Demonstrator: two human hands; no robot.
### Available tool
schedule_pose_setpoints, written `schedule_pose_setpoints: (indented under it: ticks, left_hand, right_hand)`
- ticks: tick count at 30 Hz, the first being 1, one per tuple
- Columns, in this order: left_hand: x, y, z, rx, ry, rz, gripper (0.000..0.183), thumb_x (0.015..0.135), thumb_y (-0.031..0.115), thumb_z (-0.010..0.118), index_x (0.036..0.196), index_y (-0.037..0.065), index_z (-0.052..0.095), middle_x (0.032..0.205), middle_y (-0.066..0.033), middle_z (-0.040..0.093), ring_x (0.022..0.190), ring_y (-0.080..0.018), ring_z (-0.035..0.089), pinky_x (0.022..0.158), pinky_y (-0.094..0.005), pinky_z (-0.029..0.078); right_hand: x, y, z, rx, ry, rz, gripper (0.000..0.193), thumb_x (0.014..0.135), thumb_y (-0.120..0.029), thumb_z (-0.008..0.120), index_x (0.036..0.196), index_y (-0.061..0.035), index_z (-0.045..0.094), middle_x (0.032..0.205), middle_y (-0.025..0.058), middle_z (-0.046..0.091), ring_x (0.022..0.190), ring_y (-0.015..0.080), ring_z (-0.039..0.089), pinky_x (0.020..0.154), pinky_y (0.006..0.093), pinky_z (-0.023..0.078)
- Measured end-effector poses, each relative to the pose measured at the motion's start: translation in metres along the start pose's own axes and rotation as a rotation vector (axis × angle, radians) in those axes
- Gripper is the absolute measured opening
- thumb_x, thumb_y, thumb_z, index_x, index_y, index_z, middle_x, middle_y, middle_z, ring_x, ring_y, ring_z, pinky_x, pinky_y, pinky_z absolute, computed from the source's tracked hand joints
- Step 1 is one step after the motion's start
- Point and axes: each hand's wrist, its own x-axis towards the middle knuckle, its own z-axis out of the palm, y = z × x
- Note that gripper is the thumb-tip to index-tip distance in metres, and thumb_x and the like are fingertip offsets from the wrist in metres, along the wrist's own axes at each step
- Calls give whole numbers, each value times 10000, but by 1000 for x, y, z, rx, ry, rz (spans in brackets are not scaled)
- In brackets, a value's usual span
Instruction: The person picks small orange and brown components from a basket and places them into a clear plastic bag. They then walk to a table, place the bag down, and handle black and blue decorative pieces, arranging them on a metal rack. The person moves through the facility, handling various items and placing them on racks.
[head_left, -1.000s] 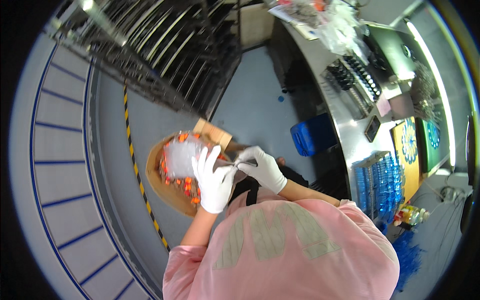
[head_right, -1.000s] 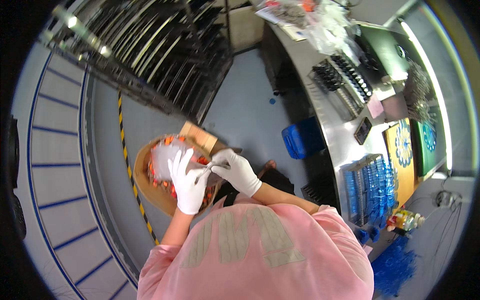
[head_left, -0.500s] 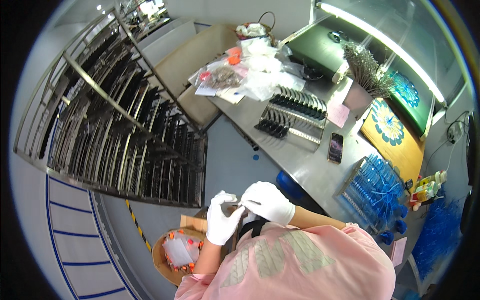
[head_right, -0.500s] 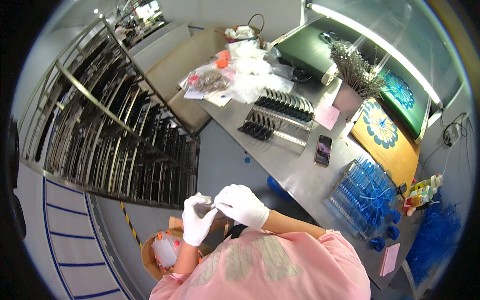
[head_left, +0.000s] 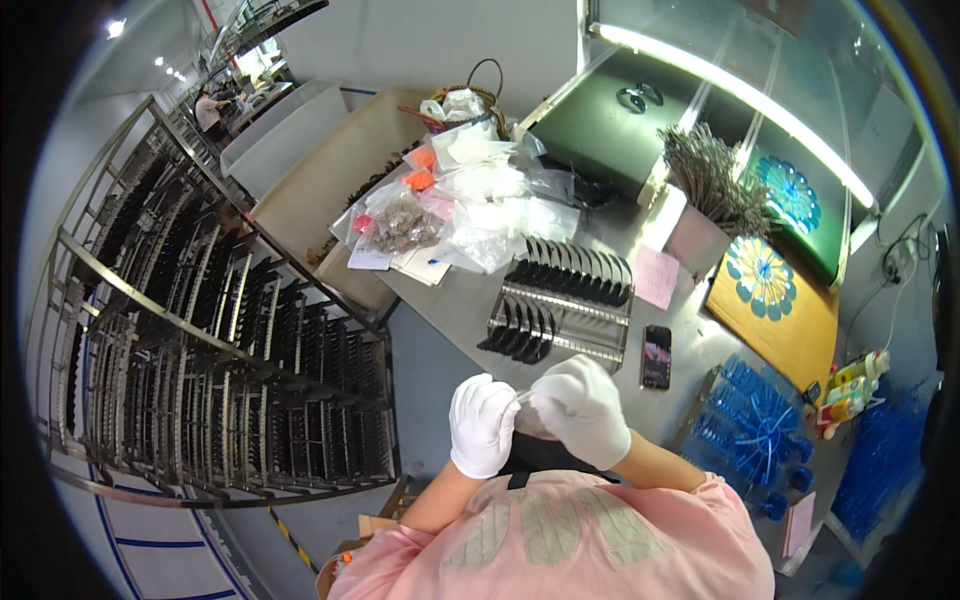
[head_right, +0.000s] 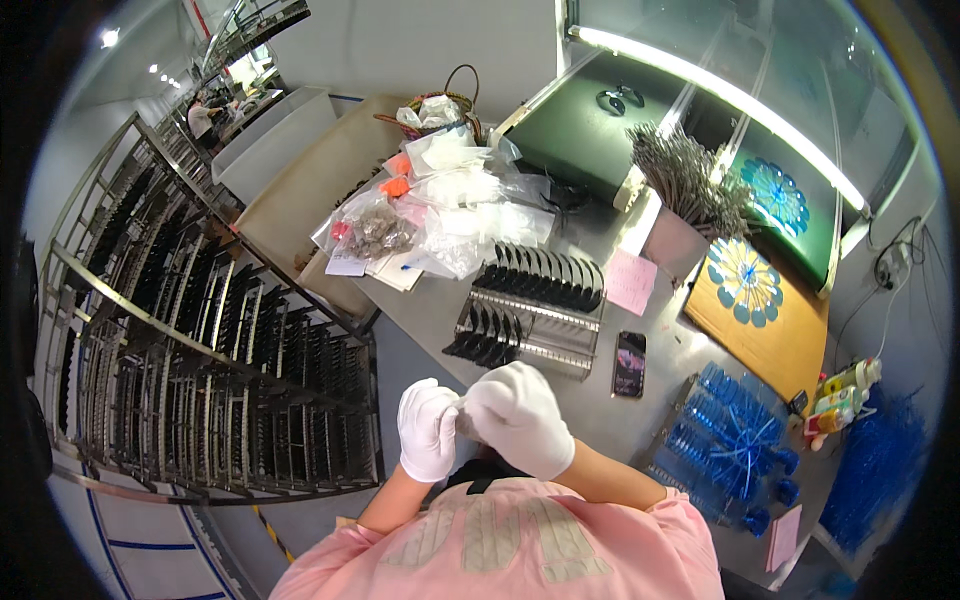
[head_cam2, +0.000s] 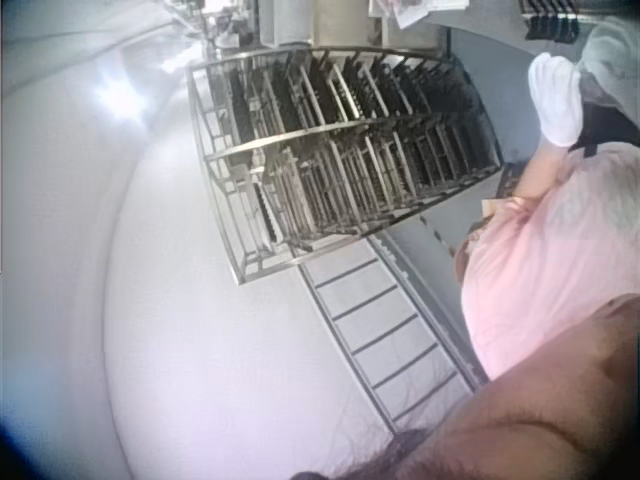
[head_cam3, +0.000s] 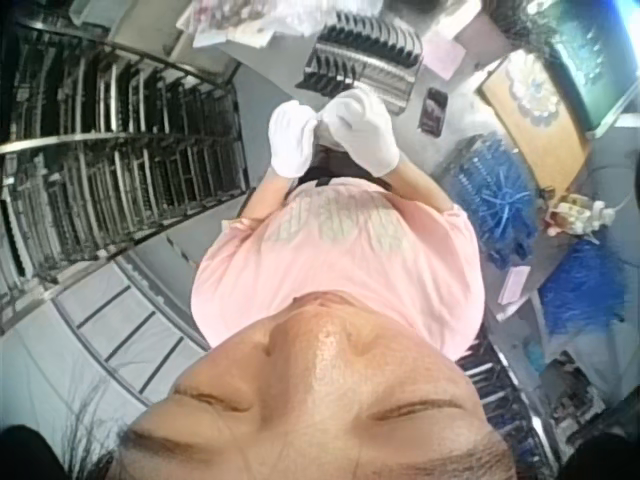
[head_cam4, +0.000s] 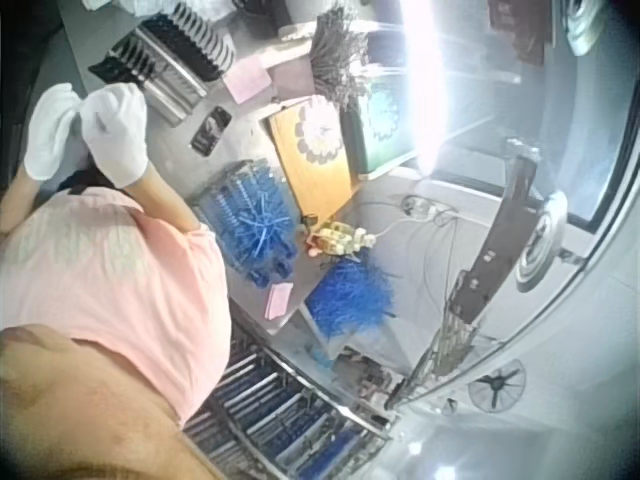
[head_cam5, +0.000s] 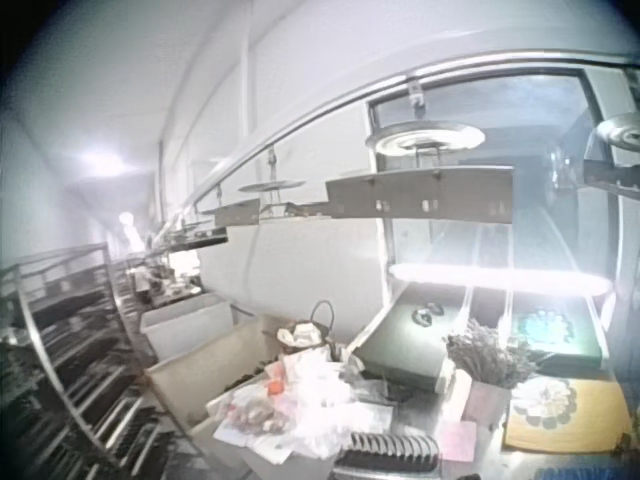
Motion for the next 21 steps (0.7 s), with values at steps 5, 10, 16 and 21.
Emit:
schedule_pose_setpoints:
  ticks: [5, 10, 16, 21]
  left_hand:
    - [47, -90, -3, 95, -8, 76, 100, 868, 63, 645, 956, 53, 600, 916, -102, 630, 839, -347, 604, 865, -472, 506]
    - [99, -186, -7, 82, -125, -267, 65, 920, 74, 591, 979, 61, 614, 966, -163, 637, 876, -378, 618, 788, -433, 501]
    - [214, -350, -3, -134, 192, -286, 118, 1012, 91, 509, 1002, 41, 615, 883, -44, 617, 839, -161, 573, 806, -315, 476]
    - [215, -467, -4, -153, 339, -473, 345, 1048, 158, 490, 1347, -13, 506, 1310, -161, 590, 1202, -268, 574, 1062, -364, 420]
  right_hand:
    - [66, 30, 9, 59, 192, 224, 171, 760, 40, 687, 884, -58, 623, 860, 102, 627, 775, 298, 607, 708, 376, 501]
    - [148, 96, 60, 15, 104, 218, 86, 819, 1, 646, 898, -33, 641, 873, 135, 628, 812, 326, 606, 759, 389, 485]
    - [264, 160, 156, 196, 191, 202, 98, 909, -97, 657, 972, -24, 674, 865, 130, 654, 768, 235, 631, 728, 312, 502]
    - [275, 205, 210, 3, -63, 58, 182, 892, -134, 666, 1065, -84, 688, 948, 108, 685, 835, 264, 666, 765, 358, 536]
